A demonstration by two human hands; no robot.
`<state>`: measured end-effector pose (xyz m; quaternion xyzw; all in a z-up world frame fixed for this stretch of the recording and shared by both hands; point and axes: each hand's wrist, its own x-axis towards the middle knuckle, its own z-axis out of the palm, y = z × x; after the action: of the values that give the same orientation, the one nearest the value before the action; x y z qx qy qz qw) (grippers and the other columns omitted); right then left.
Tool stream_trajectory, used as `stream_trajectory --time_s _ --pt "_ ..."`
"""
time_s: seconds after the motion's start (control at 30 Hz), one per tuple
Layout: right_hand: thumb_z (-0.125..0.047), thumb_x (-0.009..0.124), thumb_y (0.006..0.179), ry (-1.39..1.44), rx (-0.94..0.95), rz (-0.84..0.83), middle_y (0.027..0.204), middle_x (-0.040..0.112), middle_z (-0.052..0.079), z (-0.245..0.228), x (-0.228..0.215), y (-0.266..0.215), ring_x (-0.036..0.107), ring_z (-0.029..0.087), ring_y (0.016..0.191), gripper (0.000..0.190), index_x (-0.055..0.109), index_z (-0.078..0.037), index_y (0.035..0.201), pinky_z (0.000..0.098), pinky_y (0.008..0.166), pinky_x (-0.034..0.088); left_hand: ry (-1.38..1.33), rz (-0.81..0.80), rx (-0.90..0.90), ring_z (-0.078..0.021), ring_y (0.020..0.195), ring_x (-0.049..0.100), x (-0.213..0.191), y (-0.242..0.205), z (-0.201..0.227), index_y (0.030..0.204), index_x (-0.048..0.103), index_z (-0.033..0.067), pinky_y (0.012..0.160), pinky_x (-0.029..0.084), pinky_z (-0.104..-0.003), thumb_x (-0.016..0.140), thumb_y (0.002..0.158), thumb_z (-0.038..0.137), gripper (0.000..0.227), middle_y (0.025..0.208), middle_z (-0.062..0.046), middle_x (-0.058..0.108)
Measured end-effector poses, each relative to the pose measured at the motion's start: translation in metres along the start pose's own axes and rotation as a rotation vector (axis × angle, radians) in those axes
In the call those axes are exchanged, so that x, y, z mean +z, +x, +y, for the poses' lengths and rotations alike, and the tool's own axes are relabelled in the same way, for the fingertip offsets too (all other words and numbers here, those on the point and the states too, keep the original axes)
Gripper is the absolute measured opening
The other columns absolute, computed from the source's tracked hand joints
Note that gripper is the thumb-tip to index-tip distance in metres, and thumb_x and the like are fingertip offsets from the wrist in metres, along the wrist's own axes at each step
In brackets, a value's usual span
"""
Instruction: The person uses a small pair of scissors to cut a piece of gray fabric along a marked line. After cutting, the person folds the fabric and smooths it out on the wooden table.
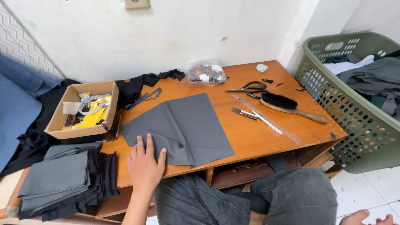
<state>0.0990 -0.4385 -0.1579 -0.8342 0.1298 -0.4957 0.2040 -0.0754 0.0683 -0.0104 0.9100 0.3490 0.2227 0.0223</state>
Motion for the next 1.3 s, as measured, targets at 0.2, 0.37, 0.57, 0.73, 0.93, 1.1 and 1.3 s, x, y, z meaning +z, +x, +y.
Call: stream_trajectory --time_s 0.2,0.37,0.57,0.73,0.93,1.1,1.3 --pt "0.008 0.032 0.102 0.531 -0.078 -0.037 0.118 0.044 0.034 -0.139 -0.06 0.024 0.046 0.039 0.105 0.03 0.046 0.025 0.123 0.0423 0.084 0.038 -0.273 0.094 0.052 -0.0307 0.108 0.042 -0.005 -0.017 -0.01 0.11 0.059 0.0142 0.088 0.037 -0.04 0.05 0.08 0.025 0.033 0.129 -0.013 0.043" --pt "-0.042 0.012 0.093 0.703 -0.411 -0.659 0.129 0.045 0.012 -0.236 -0.098 0.031 0.036 0.027 0.125 0.058 0.049 -0.005 0.118 0.0452 0.105 0.025 -0.501 0.203 -0.01 -0.0237 0.111 0.048 0.003 -0.022 -0.026 0.098 0.063 0.0025 0.094 0.039 -0.032 0.054 0.078 0.009 0.023 0.125 -0.012 0.047" --pt "-0.046 0.028 0.087 0.42 -1.164 -1.018 0.143 0.016 0.001 -0.303 -0.074 0.023 0.011 0.023 0.13 0.058 0.022 -0.015 0.136 0.0385 0.099 0.017 -0.452 0.331 -0.143 -0.0141 0.106 0.052 -0.028 -0.039 -0.026 0.103 0.062 0.0006 0.09 0.041 -0.029 0.057 0.079 0.012 0.027 0.12 -0.002 0.053" --pt "-0.051 0.035 0.085 0.325 -1.296 -0.822 0.14 0.023 -0.007 -0.282 -0.047 0.012 0.011 0.023 0.13 0.059 0.024 -0.022 0.136 0.038 0.098 0.018 -0.413 0.435 -0.166 -0.0192 0.106 0.052 -0.026 -0.047 -0.044 0.102 0.061 -0.0027 0.086 0.045 -0.032 0.062 0.074 0.009 0.031 0.119 -0.007 0.054" --pt "-0.033 0.052 0.078 0.491 -1.146 -0.673 0.122 0.049 -0.01 -0.278 -0.032 0.001 0.044 0.021 0.115 0.043 0.048 -0.026 0.119 0.0348 0.081 0.04 -0.75 0.362 -0.451 -0.0133 0.067 0.051 -0.043 -0.058 -0.039 0.108 0.058 0.0028 0.063 0.047 -0.025 0.063 0.069 0.005 0.039 0.123 -0.007 0.047" --pt "-0.033 0.062 0.071 0.582 -1.105 -0.553 0.112 0.057 -0.01 -0.281 -0.03 -0.001 0.052 0.017 0.107 0.037 0.059 -0.026 0.108 0.0316 0.076 0.044 -1.062 0.457 -0.534 -0.0168 0.074 0.054 -0.052 -0.071 -0.034 0.112 0.05 -0.0032 0.066 0.051 -0.026 0.056 0.072 -0.005 0.041 0.119 -0.013 0.045" --pt "-0.048 0.057 0.071 0.528 -1.145 -0.545 0.115 0.056 -0.01 -0.282 -0.038 0.0 0.051 0.017 0.108 0.051 0.053 -0.026 0.117 0.0325 0.078 0.043 -1.174 0.254 -0.706 -0.0182 0.101 0.056 -0.07 -0.079 -0.021 0.118 0.046 0.0035 0.086 0.047 -0.026 0.053 0.074 0.001 0.044 0.119 -0.008 0.052"
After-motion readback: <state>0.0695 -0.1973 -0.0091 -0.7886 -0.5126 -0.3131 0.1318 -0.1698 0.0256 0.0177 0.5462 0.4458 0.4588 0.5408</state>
